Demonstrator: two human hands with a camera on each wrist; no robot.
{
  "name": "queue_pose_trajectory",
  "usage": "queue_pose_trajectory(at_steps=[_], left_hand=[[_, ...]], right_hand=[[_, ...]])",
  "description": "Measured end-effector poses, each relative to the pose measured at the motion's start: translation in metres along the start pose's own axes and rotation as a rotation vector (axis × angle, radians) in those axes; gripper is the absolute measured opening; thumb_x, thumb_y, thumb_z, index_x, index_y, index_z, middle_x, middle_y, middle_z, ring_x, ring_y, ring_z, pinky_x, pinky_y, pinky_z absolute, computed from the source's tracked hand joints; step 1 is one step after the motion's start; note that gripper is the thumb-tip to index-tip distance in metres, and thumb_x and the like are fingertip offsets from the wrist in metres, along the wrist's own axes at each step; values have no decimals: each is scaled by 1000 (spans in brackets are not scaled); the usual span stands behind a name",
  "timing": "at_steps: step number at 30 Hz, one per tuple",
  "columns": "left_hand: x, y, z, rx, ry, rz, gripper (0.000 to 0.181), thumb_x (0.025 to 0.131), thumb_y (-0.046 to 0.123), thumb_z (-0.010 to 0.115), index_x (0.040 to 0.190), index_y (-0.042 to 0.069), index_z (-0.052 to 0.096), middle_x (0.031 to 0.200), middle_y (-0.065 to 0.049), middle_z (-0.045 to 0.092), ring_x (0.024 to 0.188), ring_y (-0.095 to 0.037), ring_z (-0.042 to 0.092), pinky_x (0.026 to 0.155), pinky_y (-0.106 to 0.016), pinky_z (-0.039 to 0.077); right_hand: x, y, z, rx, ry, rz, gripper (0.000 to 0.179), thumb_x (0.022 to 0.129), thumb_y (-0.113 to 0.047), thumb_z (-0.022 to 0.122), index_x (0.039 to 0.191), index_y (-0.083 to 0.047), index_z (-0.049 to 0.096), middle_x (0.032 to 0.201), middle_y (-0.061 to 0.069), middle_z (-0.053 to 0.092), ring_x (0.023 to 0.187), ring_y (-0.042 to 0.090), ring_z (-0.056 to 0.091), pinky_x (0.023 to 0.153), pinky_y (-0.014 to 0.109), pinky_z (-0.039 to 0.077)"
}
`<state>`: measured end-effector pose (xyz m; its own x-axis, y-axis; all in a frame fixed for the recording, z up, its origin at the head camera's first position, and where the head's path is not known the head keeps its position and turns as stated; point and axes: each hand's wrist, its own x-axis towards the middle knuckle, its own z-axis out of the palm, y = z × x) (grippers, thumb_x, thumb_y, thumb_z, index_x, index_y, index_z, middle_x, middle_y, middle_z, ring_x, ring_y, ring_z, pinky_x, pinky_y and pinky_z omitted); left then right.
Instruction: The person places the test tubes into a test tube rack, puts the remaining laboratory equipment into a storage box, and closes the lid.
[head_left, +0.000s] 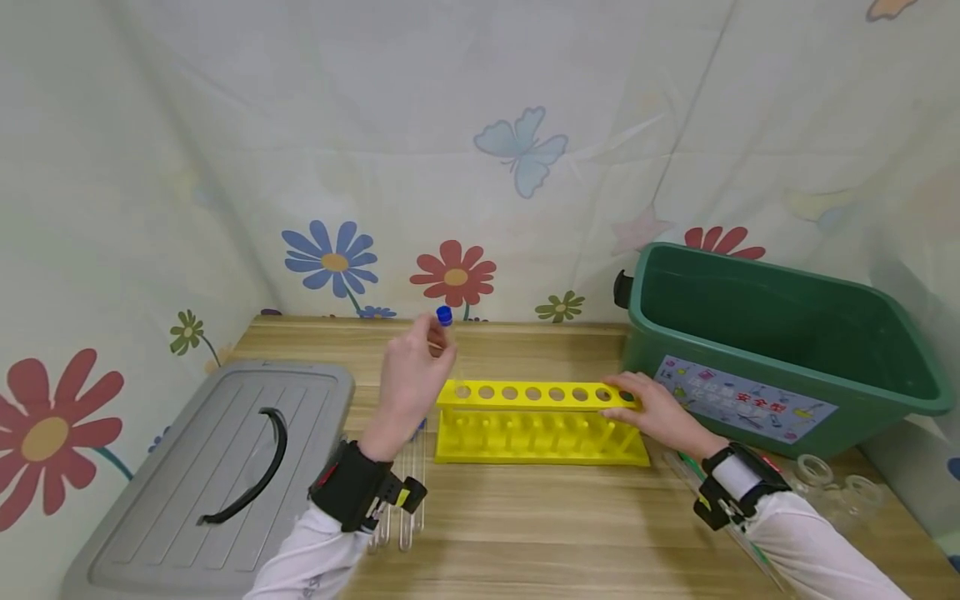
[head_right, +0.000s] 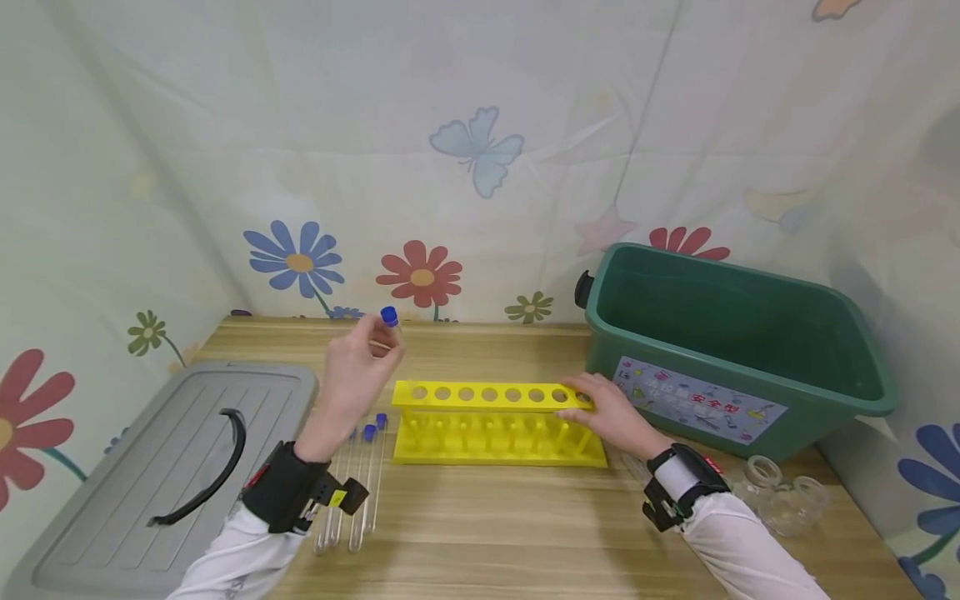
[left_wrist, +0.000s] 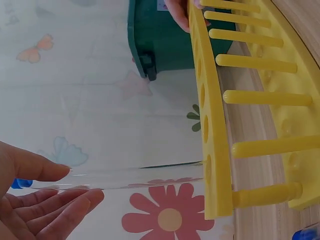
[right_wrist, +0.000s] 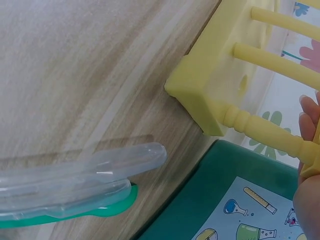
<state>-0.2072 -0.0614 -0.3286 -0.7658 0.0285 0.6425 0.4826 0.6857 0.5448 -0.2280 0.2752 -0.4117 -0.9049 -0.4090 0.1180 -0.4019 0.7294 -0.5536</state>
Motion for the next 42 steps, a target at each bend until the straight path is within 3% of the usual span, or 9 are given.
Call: queue_pose_trajectory(at_steps=[10,29,42], left_hand=[[-4,-3,10,46,-63,-7,14,77,1,68,86,-1,57,68,-6,59,51,-16,53,51,-21,46],[-18,-14,30,4,-199,-123,14,78,-1,66,90,1,59,74,-8,61,54,-15,55,50,-20,46],[-26,-20,34,-8,-215,-105,16,78,-2,66,91,1,58,74,-9,61,53,-14,54,48,-18,45]], right_hand=[[1,1,1,-6,6,9,59,83,-37,62,125,1,49,120,18,48,106,33,43,88,54,35],[1,2,2,-20,16,13,59,83,-39,62,125,1,50,120,17,49,103,31,43,87,53,36],[2,3,3,-23,28,1,57,83,-39,62,124,-1,51,119,16,50,103,30,44,86,51,36]])
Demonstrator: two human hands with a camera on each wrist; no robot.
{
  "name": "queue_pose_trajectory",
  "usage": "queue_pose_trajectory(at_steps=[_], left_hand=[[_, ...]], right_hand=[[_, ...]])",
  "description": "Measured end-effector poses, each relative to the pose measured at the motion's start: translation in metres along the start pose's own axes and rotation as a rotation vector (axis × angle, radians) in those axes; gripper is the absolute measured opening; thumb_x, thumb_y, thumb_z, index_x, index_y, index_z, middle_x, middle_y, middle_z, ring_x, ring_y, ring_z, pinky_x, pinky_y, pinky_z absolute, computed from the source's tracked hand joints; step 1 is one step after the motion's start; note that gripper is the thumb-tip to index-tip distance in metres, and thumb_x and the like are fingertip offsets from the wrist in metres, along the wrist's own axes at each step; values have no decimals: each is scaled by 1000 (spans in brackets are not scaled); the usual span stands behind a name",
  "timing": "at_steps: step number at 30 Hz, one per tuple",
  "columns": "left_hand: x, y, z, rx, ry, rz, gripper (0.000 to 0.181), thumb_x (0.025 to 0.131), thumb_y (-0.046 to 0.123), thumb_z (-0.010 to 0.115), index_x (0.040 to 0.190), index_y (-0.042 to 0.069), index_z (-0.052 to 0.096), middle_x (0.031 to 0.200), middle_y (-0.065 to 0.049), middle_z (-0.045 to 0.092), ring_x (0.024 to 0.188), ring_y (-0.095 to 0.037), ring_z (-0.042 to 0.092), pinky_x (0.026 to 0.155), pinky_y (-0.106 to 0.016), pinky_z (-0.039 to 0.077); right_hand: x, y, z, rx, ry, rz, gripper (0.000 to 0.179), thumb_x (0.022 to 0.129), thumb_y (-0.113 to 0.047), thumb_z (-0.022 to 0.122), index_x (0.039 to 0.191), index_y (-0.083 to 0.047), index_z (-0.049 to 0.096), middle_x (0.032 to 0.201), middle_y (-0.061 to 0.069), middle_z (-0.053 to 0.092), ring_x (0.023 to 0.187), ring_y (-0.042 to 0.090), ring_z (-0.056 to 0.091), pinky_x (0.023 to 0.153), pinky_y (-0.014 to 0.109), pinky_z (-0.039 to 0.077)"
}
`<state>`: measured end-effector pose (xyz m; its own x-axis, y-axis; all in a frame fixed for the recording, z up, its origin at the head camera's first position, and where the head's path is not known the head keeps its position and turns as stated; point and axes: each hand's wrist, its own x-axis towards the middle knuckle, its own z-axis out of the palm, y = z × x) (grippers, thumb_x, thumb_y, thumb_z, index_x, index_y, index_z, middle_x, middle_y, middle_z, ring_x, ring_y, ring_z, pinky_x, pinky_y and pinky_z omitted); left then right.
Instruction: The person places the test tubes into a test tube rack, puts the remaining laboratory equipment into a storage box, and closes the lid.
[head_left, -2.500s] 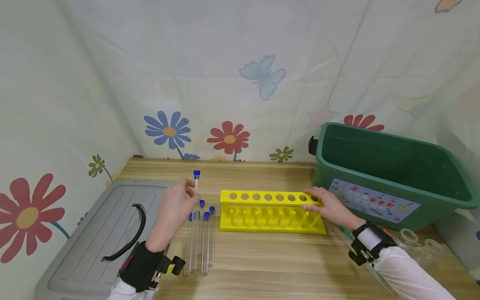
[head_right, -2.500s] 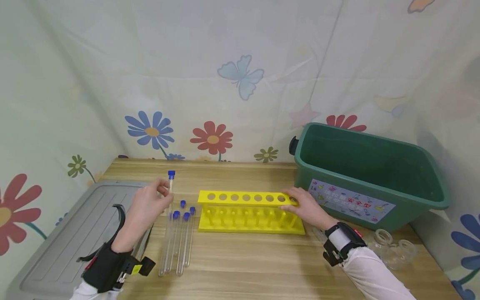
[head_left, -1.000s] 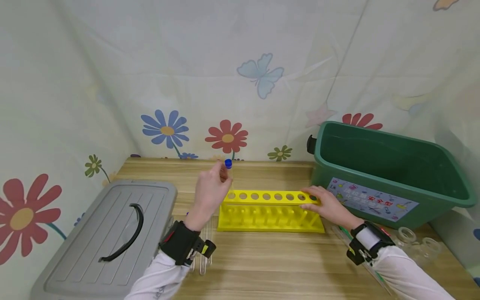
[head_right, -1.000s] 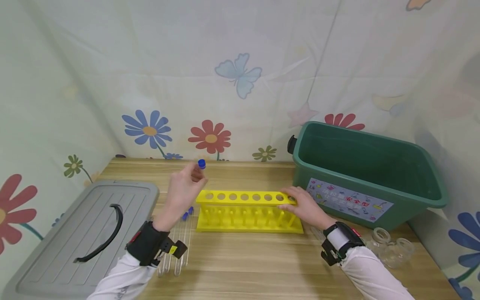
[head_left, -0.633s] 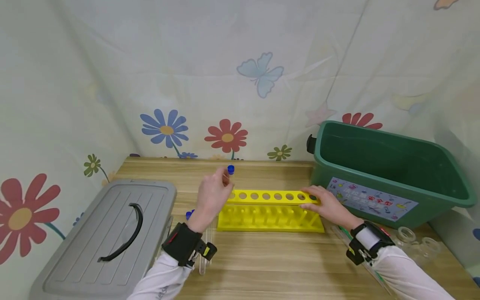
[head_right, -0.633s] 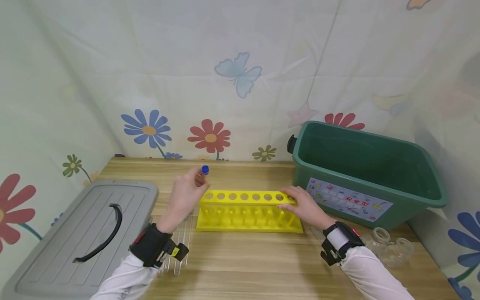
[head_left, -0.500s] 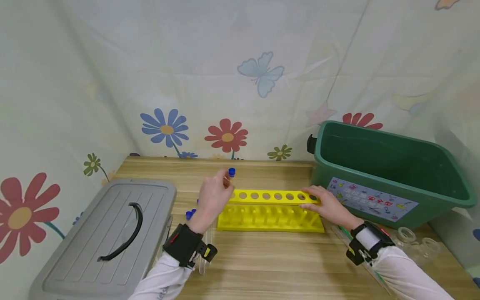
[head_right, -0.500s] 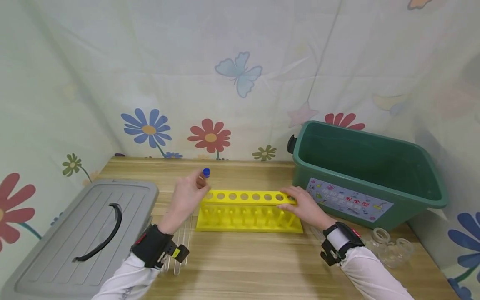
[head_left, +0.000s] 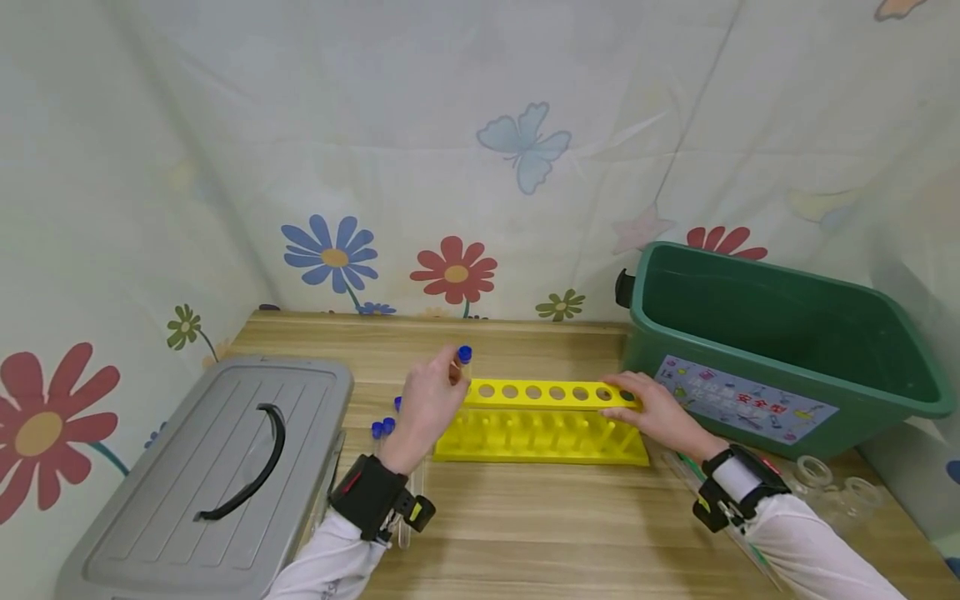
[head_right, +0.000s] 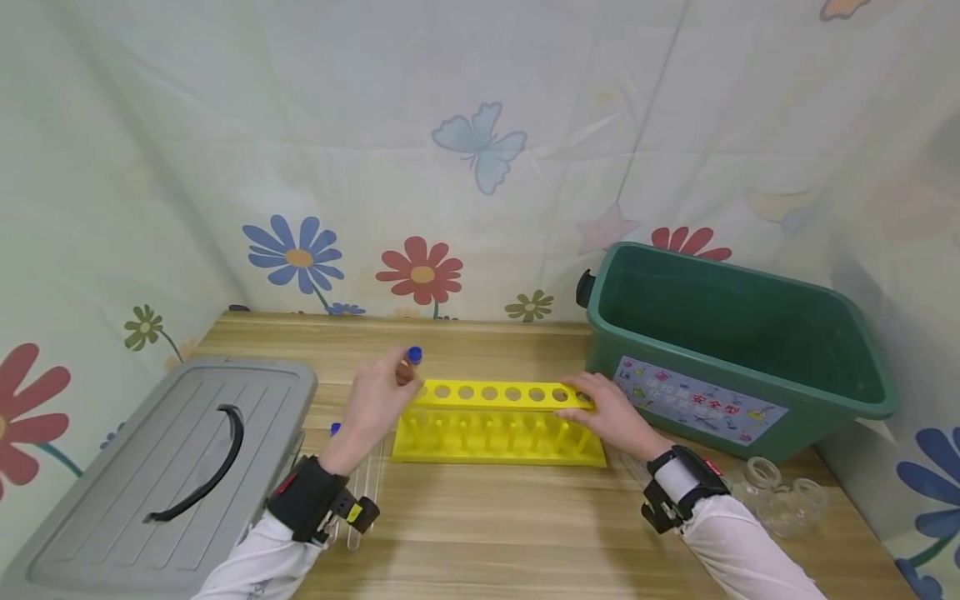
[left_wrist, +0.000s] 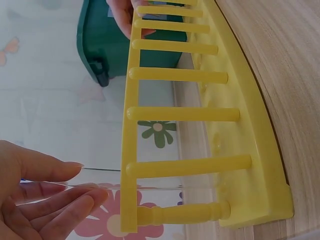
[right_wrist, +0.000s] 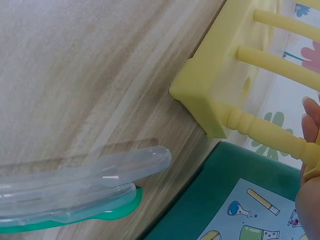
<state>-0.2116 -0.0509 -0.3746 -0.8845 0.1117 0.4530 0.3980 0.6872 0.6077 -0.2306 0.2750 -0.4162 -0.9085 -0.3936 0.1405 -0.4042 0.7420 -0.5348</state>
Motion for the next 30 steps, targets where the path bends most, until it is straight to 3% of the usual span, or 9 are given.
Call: queue_pose_trajectory(at_steps=[17,22,30], left_hand=[[-3,-3,3,8,-19,-7,12,78,-2,66,85,2,57,71,-6,57,55,-15,50,50,-21,45],[-4,-2,0,-7,-57,-53,13,79,-1,66,87,3,56,73,-5,55,57,-17,49,53,-23,45],[-4,2,-10,-11,-120,-173,23,77,4,71,94,3,57,88,-10,60,77,-21,55,67,-28,50]], right_hand=[[0,1,1,9,11,-12,55,84,-38,61,123,-1,52,118,15,51,105,31,44,87,53,36],[-1,1,2,8,13,-17,54,84,-37,61,123,-1,52,118,15,51,105,31,44,87,53,36],[-1,1,0,12,8,-9,57,84,-40,61,124,-1,51,119,15,50,106,31,43,87,53,35]])
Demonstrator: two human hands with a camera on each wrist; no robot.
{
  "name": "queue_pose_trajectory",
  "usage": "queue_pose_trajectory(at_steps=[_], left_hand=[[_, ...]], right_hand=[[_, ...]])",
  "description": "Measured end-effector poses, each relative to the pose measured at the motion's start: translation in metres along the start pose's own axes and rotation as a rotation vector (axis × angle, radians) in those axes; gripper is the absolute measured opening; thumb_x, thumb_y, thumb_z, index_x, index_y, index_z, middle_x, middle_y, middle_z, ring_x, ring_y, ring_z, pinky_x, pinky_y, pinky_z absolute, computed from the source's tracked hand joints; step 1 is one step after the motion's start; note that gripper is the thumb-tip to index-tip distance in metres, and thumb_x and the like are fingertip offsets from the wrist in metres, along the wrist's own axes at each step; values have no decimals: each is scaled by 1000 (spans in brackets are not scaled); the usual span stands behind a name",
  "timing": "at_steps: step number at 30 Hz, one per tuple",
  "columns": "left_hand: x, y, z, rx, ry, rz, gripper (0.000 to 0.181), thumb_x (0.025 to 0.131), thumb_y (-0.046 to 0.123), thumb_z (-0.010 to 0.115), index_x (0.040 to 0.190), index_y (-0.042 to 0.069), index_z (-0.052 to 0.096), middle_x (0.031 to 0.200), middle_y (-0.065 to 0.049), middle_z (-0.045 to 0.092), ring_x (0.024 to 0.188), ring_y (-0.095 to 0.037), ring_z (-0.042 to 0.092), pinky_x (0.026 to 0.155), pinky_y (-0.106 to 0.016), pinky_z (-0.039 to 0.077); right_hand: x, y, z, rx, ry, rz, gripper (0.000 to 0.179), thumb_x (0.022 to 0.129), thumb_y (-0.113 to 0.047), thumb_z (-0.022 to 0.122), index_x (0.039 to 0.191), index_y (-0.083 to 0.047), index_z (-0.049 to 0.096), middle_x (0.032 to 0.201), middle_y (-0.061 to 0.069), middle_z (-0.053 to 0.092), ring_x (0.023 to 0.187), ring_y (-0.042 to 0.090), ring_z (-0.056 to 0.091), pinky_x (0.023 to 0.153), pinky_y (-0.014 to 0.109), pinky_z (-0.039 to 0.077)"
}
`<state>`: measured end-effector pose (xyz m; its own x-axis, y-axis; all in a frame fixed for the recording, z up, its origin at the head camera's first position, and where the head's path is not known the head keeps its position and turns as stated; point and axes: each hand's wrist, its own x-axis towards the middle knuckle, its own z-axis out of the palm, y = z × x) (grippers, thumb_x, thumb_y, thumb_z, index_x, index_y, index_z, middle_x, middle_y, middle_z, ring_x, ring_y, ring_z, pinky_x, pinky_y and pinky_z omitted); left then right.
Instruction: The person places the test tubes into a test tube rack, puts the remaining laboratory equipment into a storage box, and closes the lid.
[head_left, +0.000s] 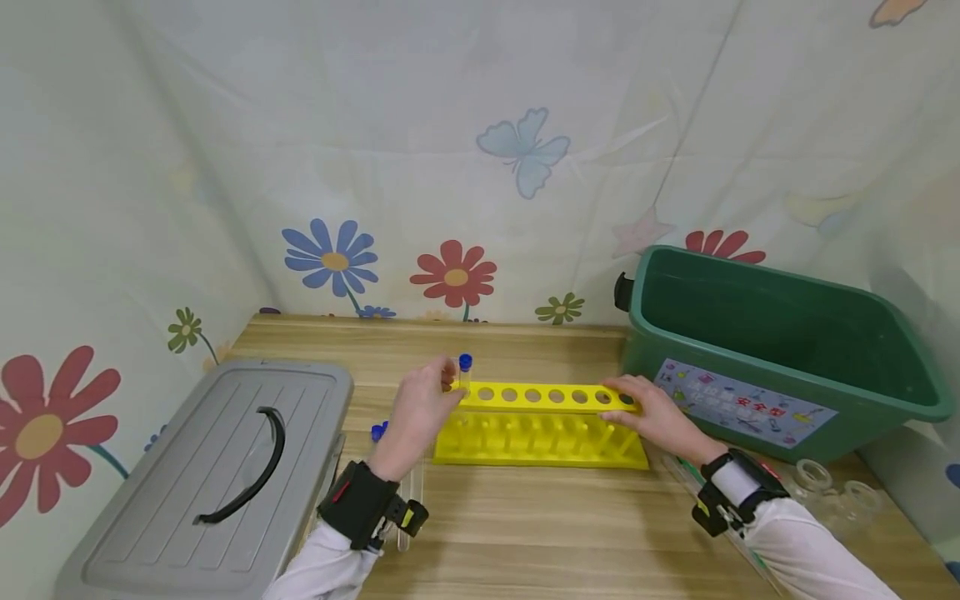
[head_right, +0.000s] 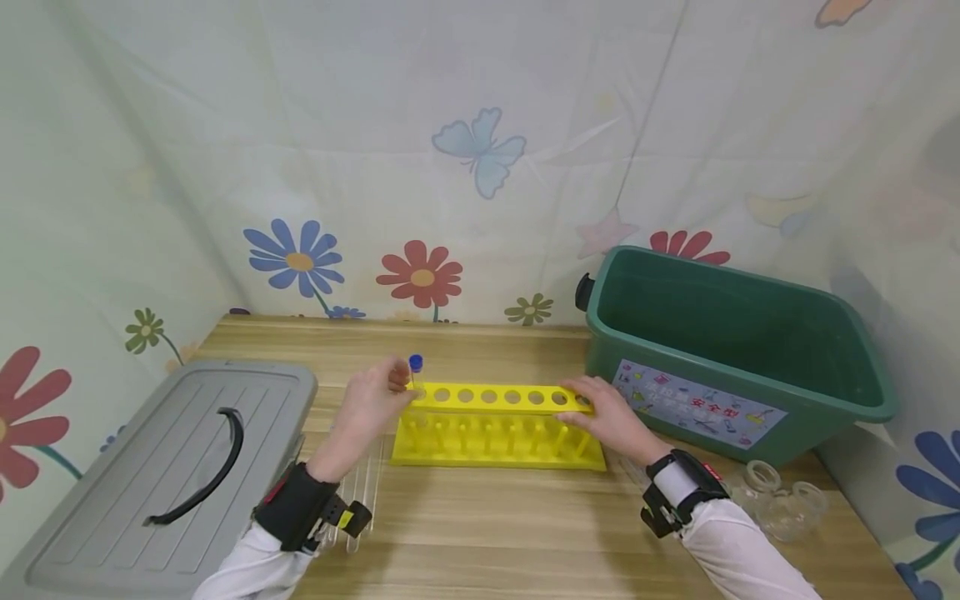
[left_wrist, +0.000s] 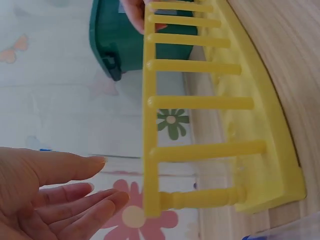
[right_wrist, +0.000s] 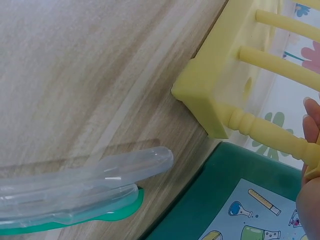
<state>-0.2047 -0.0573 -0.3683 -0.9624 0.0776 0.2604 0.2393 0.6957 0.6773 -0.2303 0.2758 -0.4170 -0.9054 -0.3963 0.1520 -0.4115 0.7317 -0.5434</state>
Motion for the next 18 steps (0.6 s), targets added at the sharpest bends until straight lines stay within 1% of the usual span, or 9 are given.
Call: queue_pose_trajectory(at_steps=[3,6,10,14,18], left_hand=[[-2,0,-8,1,22,-5,22,77,2,70,94,2,57,87,-11,60,76,-22,56,67,-29,50],[-4,0,-17,13,60,-1,20,77,0,69,92,2,57,87,-12,61,76,-22,57,67,-30,50],[-5,-2,-28,35,94,-10,16,78,0,68,89,1,57,83,-11,61,74,-23,59,66,-31,51],[-9,-9,-37,43,91,-38,14,79,0,66,90,0,56,82,-11,61,73,-24,59,62,-31,51],[-14,-21,-44,55,82,-65,14,81,-2,62,94,-1,57,82,-12,61,72,-24,59,58,-32,49]], right_hand=[[0,0,0,2,-7,4,57,84,-39,61,125,-1,50,120,16,49,107,31,43,88,54,35],[0,0,-1,4,-9,9,56,84,-37,62,125,-1,50,120,16,49,107,31,43,87,54,35],[1,-1,-2,1,-10,11,56,84,-36,62,125,-1,50,120,16,49,106,31,43,87,54,35],[1,-2,-1,-4,-11,9,56,84,-37,62,125,0,50,120,16,49,106,32,43,87,54,35],[1,-3,-1,-10,-6,12,57,83,-38,62,125,0,50,120,16,50,105,31,43,87,53,35]])
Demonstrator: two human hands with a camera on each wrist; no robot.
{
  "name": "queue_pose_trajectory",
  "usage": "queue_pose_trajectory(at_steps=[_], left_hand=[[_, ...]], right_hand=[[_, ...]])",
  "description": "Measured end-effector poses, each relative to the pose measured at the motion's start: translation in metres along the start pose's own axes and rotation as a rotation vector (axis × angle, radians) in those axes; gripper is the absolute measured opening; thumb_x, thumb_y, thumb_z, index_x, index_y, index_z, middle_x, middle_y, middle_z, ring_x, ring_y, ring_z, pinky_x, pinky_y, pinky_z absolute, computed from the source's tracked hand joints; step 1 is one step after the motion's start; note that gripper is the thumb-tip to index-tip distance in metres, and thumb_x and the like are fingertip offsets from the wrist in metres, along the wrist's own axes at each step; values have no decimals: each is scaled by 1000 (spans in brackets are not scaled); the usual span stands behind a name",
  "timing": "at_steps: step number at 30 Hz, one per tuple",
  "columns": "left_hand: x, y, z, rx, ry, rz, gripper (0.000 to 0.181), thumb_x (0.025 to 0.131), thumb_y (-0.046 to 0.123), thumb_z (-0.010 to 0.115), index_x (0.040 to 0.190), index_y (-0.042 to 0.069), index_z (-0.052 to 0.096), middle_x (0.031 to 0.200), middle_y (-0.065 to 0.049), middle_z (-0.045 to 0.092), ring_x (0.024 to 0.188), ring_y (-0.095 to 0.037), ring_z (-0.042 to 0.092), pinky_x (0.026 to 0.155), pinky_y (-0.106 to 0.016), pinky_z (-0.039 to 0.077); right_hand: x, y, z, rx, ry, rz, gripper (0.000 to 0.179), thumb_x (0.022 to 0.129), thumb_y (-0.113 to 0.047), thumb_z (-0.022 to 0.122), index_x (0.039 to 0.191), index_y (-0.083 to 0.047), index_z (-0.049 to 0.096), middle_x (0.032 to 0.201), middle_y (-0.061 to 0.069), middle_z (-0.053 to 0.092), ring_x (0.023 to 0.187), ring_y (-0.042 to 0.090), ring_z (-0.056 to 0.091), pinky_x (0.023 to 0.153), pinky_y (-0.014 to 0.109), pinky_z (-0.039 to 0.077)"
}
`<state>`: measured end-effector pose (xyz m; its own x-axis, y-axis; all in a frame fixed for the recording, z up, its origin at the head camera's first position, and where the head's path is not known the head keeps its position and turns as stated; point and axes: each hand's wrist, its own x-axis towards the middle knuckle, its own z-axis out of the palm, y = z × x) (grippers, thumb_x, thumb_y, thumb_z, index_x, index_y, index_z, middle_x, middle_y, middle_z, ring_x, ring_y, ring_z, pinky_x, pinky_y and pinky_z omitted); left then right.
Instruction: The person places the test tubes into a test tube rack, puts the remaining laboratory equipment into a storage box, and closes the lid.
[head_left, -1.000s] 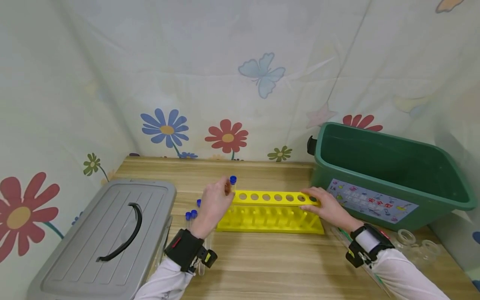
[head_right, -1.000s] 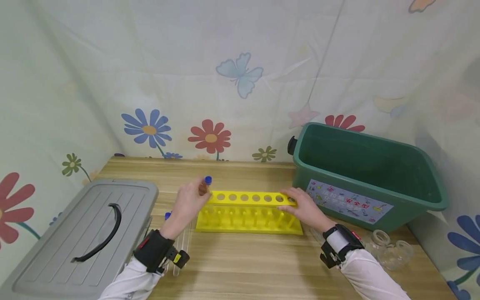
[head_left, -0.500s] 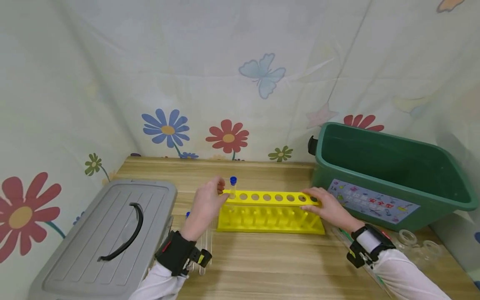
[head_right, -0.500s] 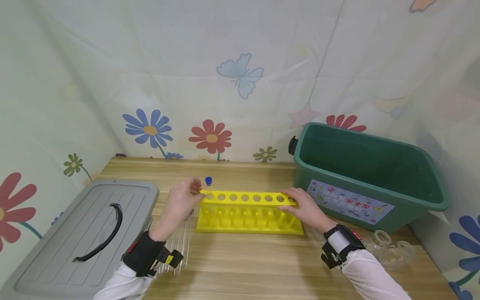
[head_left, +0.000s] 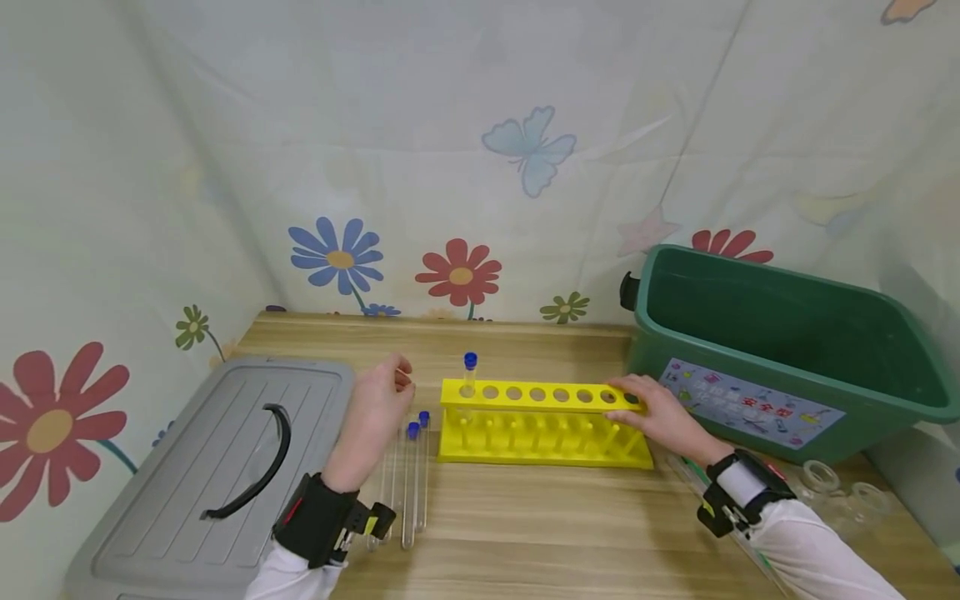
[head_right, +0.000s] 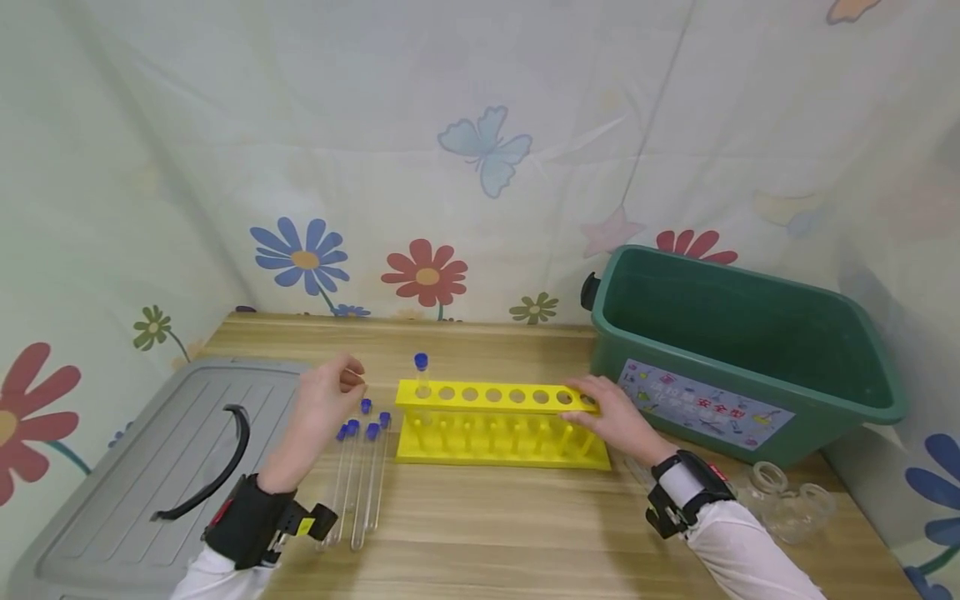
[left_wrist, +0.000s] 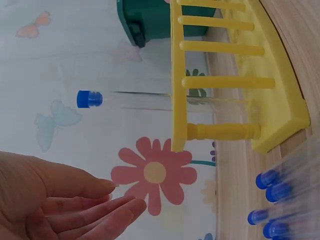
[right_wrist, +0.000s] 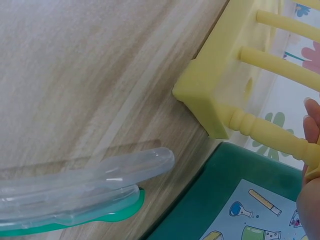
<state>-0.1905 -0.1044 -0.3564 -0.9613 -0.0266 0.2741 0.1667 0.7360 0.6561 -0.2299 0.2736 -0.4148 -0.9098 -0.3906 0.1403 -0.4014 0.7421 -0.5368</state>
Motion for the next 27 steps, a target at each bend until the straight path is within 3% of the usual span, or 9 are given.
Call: queue_pose_trajectory(at_steps=[10,20,27], left_hand=[[-11,-30,-3,47,-2,-44,12,81,-3,59,93,-5,56,74,-13,59,47,-14,47,42,-28,37],[-20,-56,5,160,-58,-79,13,75,-4,66,83,-8,56,63,-9,53,49,-16,46,42,-27,36],[-24,-68,11,172,-122,-130,21,75,-4,62,62,2,46,54,-1,38,46,-13,35,40,-24,28]], right_hand=[[-3,0,-1,-7,8,-5,57,84,-37,61,124,1,51,120,17,50,105,32,43,87,54,35],[-3,2,1,-3,13,-16,57,84,-38,62,124,0,51,120,17,50,105,31,43,86,53,36],[-2,0,0,-3,7,-21,54,85,-35,61,124,0,50,120,17,49,105,32,43,87,53,35]])
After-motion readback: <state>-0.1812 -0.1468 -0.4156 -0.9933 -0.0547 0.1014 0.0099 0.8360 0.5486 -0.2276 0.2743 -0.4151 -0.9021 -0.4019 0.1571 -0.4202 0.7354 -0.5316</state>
